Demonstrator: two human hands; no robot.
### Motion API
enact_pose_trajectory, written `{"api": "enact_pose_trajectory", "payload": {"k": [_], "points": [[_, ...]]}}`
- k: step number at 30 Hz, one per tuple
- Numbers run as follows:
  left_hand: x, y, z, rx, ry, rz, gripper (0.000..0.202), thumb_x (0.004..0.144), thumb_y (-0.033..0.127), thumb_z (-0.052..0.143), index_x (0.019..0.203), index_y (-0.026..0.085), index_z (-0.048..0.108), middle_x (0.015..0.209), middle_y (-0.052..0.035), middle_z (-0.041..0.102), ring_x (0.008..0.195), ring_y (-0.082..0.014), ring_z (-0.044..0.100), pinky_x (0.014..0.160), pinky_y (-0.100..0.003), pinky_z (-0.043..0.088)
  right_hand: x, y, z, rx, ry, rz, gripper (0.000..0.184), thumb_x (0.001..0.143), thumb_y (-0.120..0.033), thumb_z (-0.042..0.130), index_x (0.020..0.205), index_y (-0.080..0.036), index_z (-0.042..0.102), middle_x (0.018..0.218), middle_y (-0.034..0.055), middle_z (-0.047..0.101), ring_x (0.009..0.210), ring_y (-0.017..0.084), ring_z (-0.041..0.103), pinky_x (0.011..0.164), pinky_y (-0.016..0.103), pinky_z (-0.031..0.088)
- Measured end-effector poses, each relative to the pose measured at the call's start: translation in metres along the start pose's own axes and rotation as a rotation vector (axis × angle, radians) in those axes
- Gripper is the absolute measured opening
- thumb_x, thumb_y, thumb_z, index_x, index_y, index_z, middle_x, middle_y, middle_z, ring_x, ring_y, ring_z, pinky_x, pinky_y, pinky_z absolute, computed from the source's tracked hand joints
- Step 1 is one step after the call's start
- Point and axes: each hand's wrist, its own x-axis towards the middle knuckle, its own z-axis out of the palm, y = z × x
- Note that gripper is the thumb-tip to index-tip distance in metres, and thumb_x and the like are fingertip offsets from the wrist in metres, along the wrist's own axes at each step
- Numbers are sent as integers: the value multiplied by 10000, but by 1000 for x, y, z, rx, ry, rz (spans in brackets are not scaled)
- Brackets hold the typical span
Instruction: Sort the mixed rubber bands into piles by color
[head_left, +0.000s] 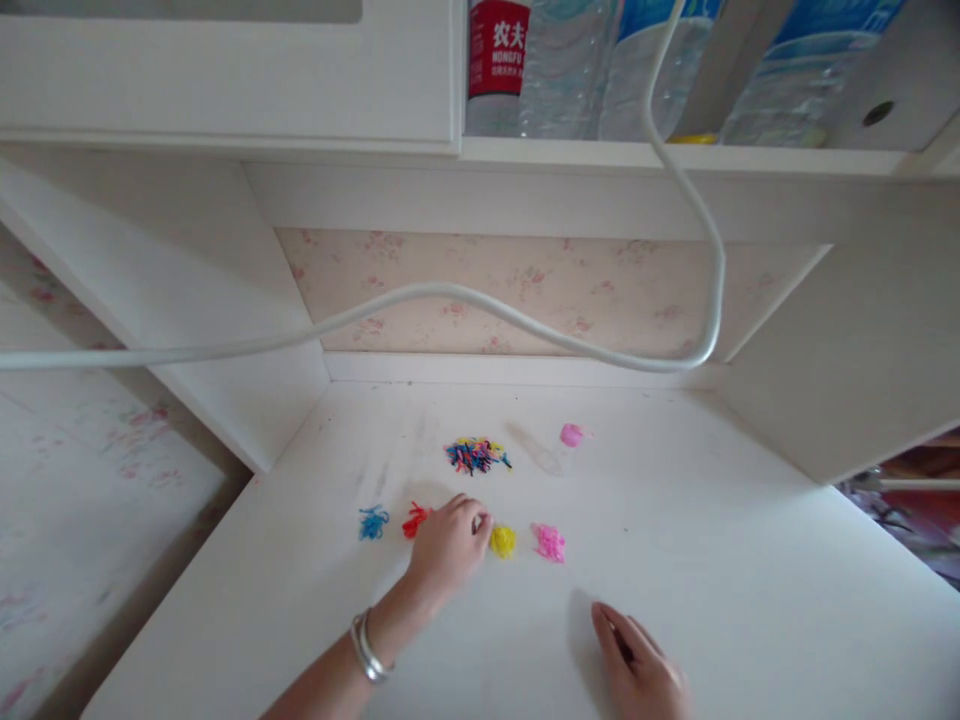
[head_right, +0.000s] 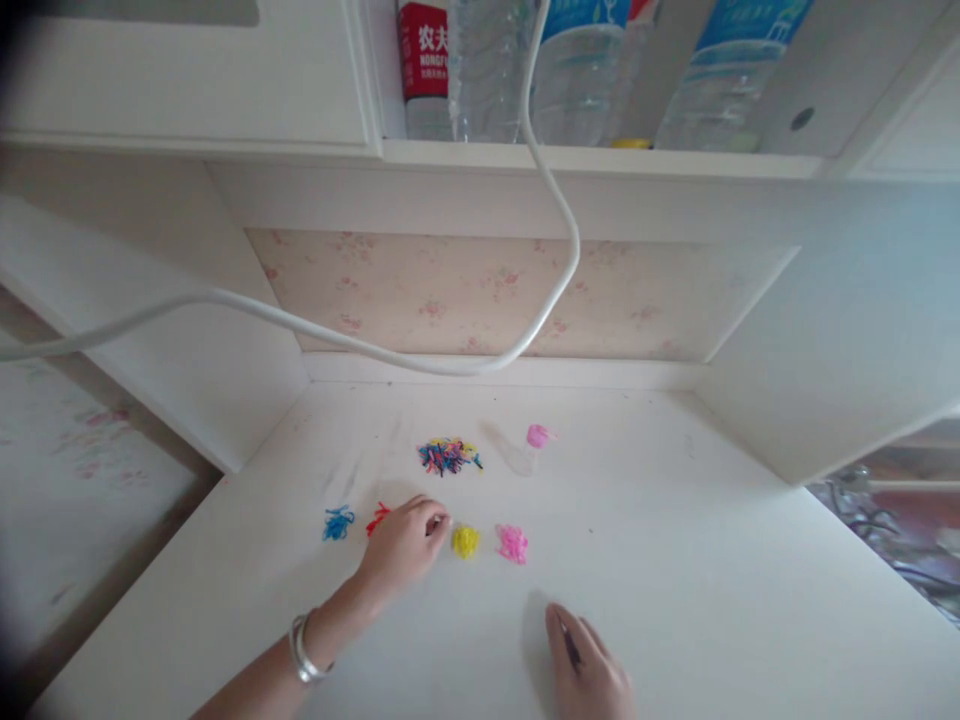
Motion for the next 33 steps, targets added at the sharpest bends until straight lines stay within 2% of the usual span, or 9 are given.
{"api": "enact_pose_trajectory", "payload": {"k": [5,10,17,24,31,33], "points": [[65,23,29,87,-20,-21,264,880,374,437,909,221,650,976,-41,665,859,-156,638,745,-256,461,2,-13,1,-11,-24,-82,385,853,-534,413,945,-302,707,1008,-11,706,888,158,668,750,189,493],[96,30,51,143,-10,-54,327,888,373,413,956,151,644,1035,-108,637,872,-194,640,740,-293,474,4,-14,-2,-4,-20,-97,386,877,-507,385,927,-297,706,997,-10,708,858,147,673,746,181,492],[107,28,62,188,0,-61,358,925,301,320,988,150,639,1045,-128,626,868,-205,643,704,-305,485,5,-11,-2,3,-59,-75,379,876,-519,383,938,-314,696,1006,-23,704,841,144,672,739,183,490],[103,21,60,209,-4,-77,359,927,262,302,983,156,640,1042,-118,633,854,-188,647,712,-293,480,6,-13,-3,-29,-53,-67,375,869,-523,387,926,-324,698,993,-26,706,836,148,673,728,192,488],[105,24,57,214,-6,-78,371,896,389,382,993,147,646,1038,-125,636,894,-204,635,723,-291,480,4,-18,-5,-61,-27,-111,349,873,-491,386,911,-345,700,969,-51,711,809,127,680,673,170,484],[106,25,56,211,-6,-77,374,892,382,392,1009,133,645,1046,-140,632,906,-210,633,729,-290,480,4,-20,-7,-70,-16,-118,345,869,-486,393,898,-345,706,959,-51,715,800,125,682,666,165,487]]}}
